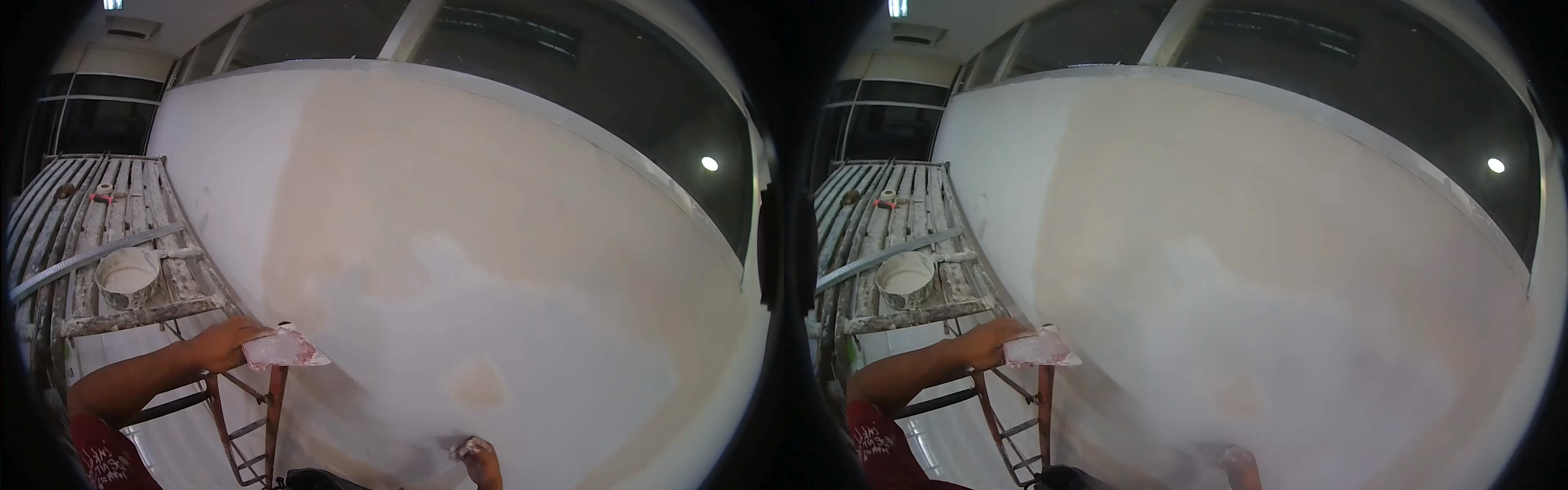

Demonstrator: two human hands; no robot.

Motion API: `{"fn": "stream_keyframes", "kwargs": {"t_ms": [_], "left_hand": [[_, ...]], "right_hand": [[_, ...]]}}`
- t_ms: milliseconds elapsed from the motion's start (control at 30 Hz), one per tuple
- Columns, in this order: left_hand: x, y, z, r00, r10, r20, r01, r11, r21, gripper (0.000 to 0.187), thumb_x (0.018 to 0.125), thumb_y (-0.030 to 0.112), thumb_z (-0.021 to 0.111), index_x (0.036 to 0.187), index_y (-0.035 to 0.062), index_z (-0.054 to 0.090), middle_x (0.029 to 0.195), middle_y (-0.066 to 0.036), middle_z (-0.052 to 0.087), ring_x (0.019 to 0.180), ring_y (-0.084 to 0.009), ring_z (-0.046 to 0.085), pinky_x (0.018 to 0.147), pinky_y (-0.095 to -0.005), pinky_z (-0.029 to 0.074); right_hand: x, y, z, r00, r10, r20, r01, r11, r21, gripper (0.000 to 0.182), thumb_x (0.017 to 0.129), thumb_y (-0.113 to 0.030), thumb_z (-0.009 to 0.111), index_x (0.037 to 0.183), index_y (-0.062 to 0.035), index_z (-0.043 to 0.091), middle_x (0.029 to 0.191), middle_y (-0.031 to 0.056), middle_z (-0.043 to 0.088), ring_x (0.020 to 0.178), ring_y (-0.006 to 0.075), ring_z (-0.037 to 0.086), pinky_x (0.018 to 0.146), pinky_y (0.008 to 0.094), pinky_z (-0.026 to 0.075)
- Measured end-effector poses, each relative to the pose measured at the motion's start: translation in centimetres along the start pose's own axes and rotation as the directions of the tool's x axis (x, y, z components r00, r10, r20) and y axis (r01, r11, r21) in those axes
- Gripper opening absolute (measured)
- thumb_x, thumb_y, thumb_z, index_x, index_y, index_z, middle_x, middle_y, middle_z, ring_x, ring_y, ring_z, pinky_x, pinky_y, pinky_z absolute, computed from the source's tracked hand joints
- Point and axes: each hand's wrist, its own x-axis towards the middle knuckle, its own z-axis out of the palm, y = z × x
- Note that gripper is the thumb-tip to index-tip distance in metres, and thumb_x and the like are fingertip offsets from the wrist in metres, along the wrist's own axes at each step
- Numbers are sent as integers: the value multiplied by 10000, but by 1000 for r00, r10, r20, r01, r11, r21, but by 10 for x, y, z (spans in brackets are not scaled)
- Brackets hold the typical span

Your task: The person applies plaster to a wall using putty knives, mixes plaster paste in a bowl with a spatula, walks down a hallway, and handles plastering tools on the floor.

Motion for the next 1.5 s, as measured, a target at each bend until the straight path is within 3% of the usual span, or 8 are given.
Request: {"fn": "stream_keyframes", "kwargs": {"t_ms": [200, 433, 667, 767, 1167, 1267, 1400, 1500], "left_hand": [[-1, -6, -3, 998, 46, -31, -46, 999, 3, 500, 893, 194, 579, 1365, 43, 510, 1284, -184, 576, 1196, -358, 522, 1041, -435, 401], [3, -3, -3, 1000, 24, 18, -23, 997, -67, 480, 897, 173, 557, 1355, 34, 514, 1295, -189, 568, 1214, -358, 509, 1054, -438, 390], [4, -1, -6, 1000, 7, 28, -6, 999, -35, 486, 889, 193, 560, 1342, 22, 519, 1299, -186, 566, 1226, -367, 498, 1073, -439, 365], [5, 5, -7, 1000, 29, 4, -29, 998, -52, 485, 881, 208, 566, 1329, 27, 527, 1284, -184, 571, 1228, -362, 497, 1072, -440, 364], [14, 14, -8, 994, 106, -15, -107, 994, -17, 550, 792, 174, 705, 1299, 41, 540, 1233, -184, 607, 1157, -381, 554, 1034, -449, 396], [17, 18, -12, 995, 80, 51, -79, 996, -28, 553, 807, 180, 695, 1312, 34, 525, 1254, -185, 590, 1185, -377, 536, 1046, -450, 394], [0, -3, -7, 998, 54, 40, -55, 998, 42, 570, 843, 184, 660, 1366, 43, 480, 1312, -192, 536, 1235, -374, 496, 1065, -430, 396], [-2, 14, -10, 993, -86, 79, 74, 987, 142, 613, 850, 178, 651, 1408, 48, 434, 1341, -204, 514, 1264, -381, 475, 1057, -440, 407]], "right_hand": [[-10, -47, 42, 982, -81, 170, 67, 994, 90, 388, 865, -374, 679, 626, -106, 532, 640, 63, 496, 651, 200, 464, 589, 328, 374], [13, -25, 18, 954, -124, -272, 62, 972, -225, 288, 890, -265, 638, 698, -89, 517, 728, 65, 521, 734, 219, 532, 668, 358, 441], [7, -28, 1, 955, -290, 56, 295, 928, -228, 218, 944, -209, 560, 1030, -39, 667, 941, 164, 692, 691, 226, 647, 663, 400, 531], [10, -38, 29, 915, -70, -397, -55, 954, -294, 138, 926, -131, 585, 937, -5, 641, 908, 184, 671, 699, 226, 620, 635, 387, 507], [-8, -68, 53, 873, -13, -488, -130, 958, -256, 96, 896, -92, 613, 849, -12, 591, 871, 127, 633, 761, 196, 615, 648, 330, 495], [-18, -26, -14, 961, -67, -267, -80, 860, -504, 354, 926, -188, 588, 1231, -8, 601, 1100, 186, 661, 965, 285, 632, 809, 390, 517], [-12, -53, 57, 912, -94, -400, -67, 926, -371, 231, 876, -235, 649, 849, -8, 613, 903, 95, 583, 849, 217, 566, 751, 342, 472], [-24, -72, 31, 950, -252, 184, 285, 942, -180, 356, 879, -347, 664, 925, 3, 623, 961, 182, 607, 921, 283, 585, 800, 409, 473]]}}
